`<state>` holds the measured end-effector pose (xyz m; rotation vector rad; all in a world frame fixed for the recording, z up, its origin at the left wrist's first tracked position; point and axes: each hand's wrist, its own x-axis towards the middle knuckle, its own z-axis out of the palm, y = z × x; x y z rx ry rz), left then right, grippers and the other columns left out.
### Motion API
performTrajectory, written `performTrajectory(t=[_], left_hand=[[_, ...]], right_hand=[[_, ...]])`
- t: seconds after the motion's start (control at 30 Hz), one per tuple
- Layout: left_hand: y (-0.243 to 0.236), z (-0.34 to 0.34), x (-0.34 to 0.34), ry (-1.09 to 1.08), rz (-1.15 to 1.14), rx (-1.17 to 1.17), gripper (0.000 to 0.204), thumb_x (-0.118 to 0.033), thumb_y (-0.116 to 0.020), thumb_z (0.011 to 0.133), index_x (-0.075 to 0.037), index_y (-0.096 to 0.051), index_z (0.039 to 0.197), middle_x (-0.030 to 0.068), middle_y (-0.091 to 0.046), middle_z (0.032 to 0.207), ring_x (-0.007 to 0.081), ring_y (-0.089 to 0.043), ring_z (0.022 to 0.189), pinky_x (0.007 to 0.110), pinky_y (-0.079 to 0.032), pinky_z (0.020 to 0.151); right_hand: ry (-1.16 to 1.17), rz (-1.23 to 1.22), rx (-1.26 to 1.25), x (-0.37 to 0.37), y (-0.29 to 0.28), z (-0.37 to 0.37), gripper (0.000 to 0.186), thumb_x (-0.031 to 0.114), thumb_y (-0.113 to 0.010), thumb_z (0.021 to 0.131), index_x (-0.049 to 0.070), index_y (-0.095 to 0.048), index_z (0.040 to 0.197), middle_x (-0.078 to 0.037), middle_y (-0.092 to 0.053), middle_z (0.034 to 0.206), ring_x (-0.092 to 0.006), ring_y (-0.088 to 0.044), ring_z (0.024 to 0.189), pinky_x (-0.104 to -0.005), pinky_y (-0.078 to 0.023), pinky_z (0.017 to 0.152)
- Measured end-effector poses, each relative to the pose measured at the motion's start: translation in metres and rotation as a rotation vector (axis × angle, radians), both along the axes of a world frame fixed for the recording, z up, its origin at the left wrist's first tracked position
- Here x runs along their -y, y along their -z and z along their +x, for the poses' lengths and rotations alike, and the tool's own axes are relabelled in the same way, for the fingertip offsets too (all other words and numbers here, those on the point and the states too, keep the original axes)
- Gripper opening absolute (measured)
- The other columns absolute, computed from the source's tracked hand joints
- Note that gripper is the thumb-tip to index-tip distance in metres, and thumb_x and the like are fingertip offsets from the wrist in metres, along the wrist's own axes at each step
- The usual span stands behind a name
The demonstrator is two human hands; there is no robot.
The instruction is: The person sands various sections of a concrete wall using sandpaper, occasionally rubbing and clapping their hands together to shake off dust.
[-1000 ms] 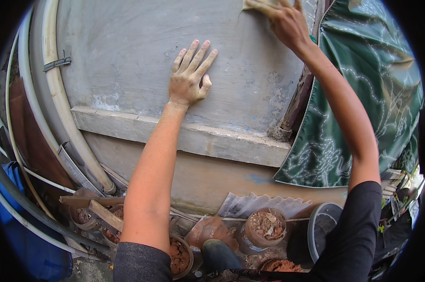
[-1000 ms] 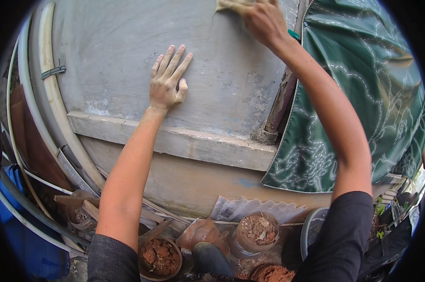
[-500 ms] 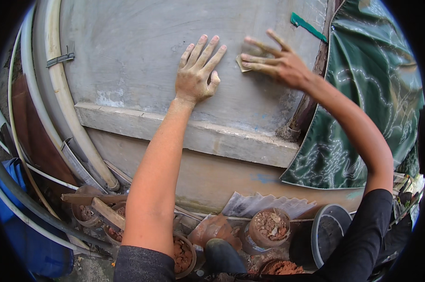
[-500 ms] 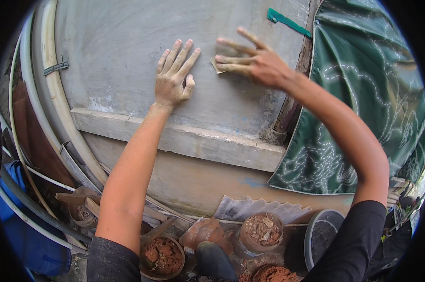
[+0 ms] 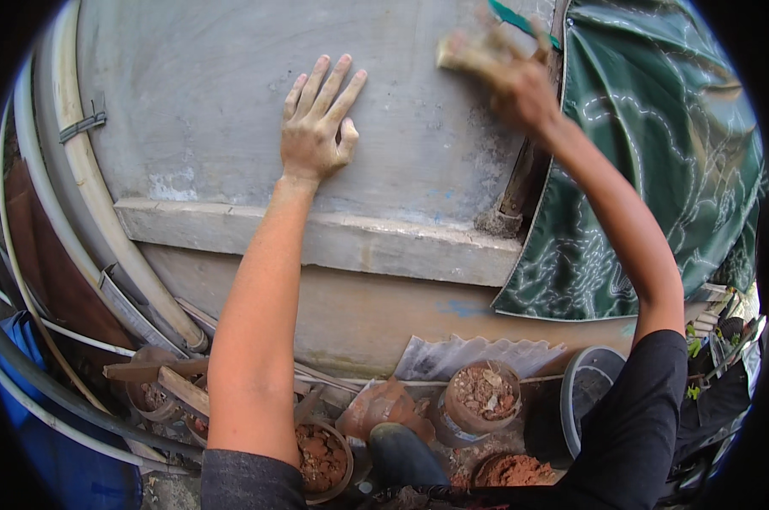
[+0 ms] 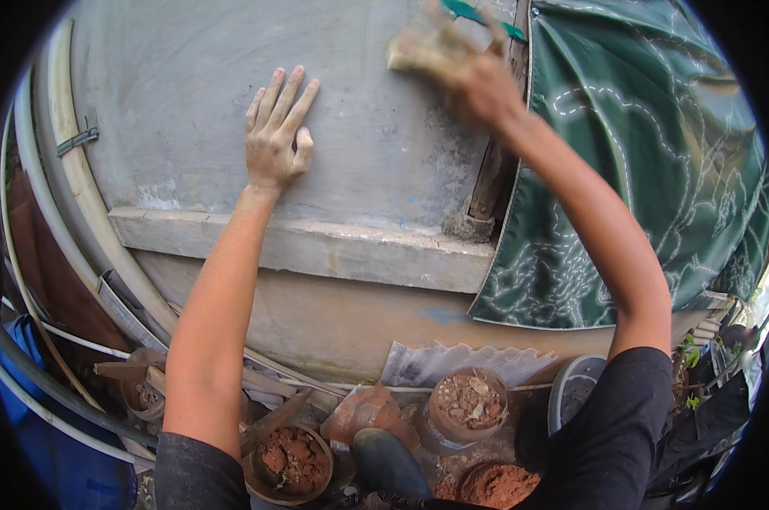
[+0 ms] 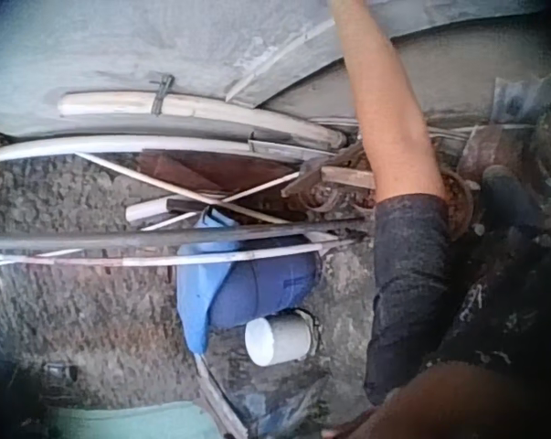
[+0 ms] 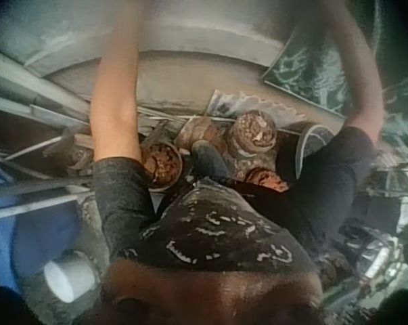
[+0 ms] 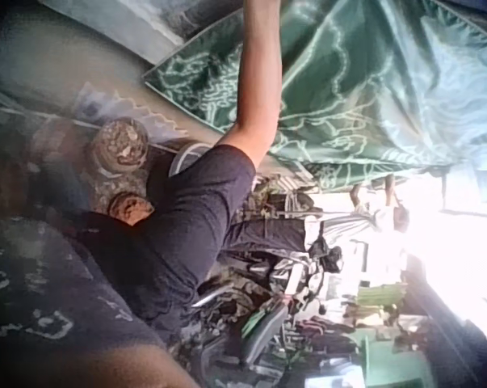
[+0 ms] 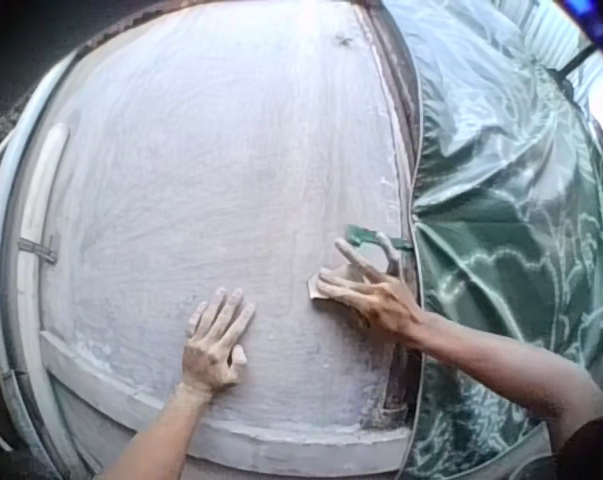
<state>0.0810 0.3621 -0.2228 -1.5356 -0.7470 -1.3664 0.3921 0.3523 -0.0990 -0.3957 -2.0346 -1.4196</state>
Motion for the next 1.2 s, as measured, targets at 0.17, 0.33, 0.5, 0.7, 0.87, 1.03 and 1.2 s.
performTrajectory(t=[0.17,0.33,0.5,0.7,0.87,1.03,1.2], left_hand=[[-0.001,0.002,0.002,0.002,0.005,-0.002,0.068,-0.017,-0.042,0.079,-0.024,-0.06,0.145,-0.0015,-0.047,0.16,0.0192,-0.035,0.152,0.043,-0.024,0.126],[0.001,-0.001,0.0,-0.014,-0.011,-0.001,0.068,-0.018,-0.042,0.079,-0.024,-0.06,0.145,-0.0019,-0.047,0.16,0.0192,-0.035,0.152,0.043,-0.024,0.126],[-0.002,0.005,0.0,0.003,0.013,0.004,0.068,-0.018,-0.042,0.08,-0.024,-0.061,0.144,-0.0019,-0.047,0.159,0.0195,-0.036,0.151,0.043,-0.025,0.126],[0.0,0.0,0.001,-0.008,0.01,-0.01,0.067,-0.018,-0.043,0.079,-0.023,-0.061,0.144,-0.0014,-0.049,0.158,0.02,-0.037,0.151,0.043,-0.026,0.125],[-0.001,0.002,0.0,-0.011,0.019,-0.007,0.068,-0.017,-0.044,0.078,-0.023,-0.061,0.143,-0.0014,-0.048,0.159,0.0196,-0.037,0.151,0.043,-0.026,0.125],[-0.002,0.006,0.0,0.004,0.015,-0.01,0.068,-0.017,-0.044,0.078,-0.023,-0.061,0.143,-0.0014,-0.048,0.159,0.0191,-0.036,0.151,0.043,-0.026,0.125],[-0.002,0.005,-0.003,0.015,0.035,-0.009,0.067,-0.018,-0.044,0.078,-0.023,-0.062,0.143,-0.0017,-0.048,0.159,0.0182,-0.036,0.151,0.043,-0.026,0.125]], right_hand=[[-0.006,0.236,0.157,0.013,-0.001,0.002,0.051,0.0,-0.059,0.091,0.036,-0.069,0.125,0.011,-0.066,0.137,-0.0126,-0.034,0.152,-0.047,-0.004,0.128],[-0.009,0.176,0.154,0.005,0.022,0.006,0.055,-0.002,-0.058,0.09,0.041,-0.071,0.122,0.011,-0.067,0.137,-0.0118,-0.035,0.151,-0.0461,0.007,0.127],[0.067,0.055,-0.172,0.009,-0.025,0.053,0.056,0.0,-0.06,0.085,0.034,-0.071,0.127,0.004,-0.069,0.135,-0.0208,-0.059,0.132,-0.0329,-0.036,0.119],[-0.008,0.192,0.211,0.009,0.039,0.027,0.056,0.001,-0.066,0.087,0.039,-0.068,0.128,0.009,-0.063,0.143,-0.0165,-0.043,0.146,-0.0431,-0.008,0.129],[0.085,0.243,-0.087,0.013,0.037,0.036,0.04,0.007,-0.067,0.088,0.031,-0.073,0.119,0.009,-0.068,0.136,-0.0159,-0.049,0.143,-0.0448,-0.013,0.126],[0.118,0.09,-0.055,0.024,0.029,0.063,0.04,0.009,-0.066,0.091,0.03,-0.071,0.125,0.008,-0.067,0.138,-0.0127,-0.046,0.144,-0.0464,-0.008,0.126],[0.069,0.184,0.127,0.017,0.071,0.06,0.036,0.014,-0.061,0.097,0.034,-0.071,0.125,0.01,-0.064,0.14,-0.0085,-0.036,0.15,-0.0427,0.001,0.128]])
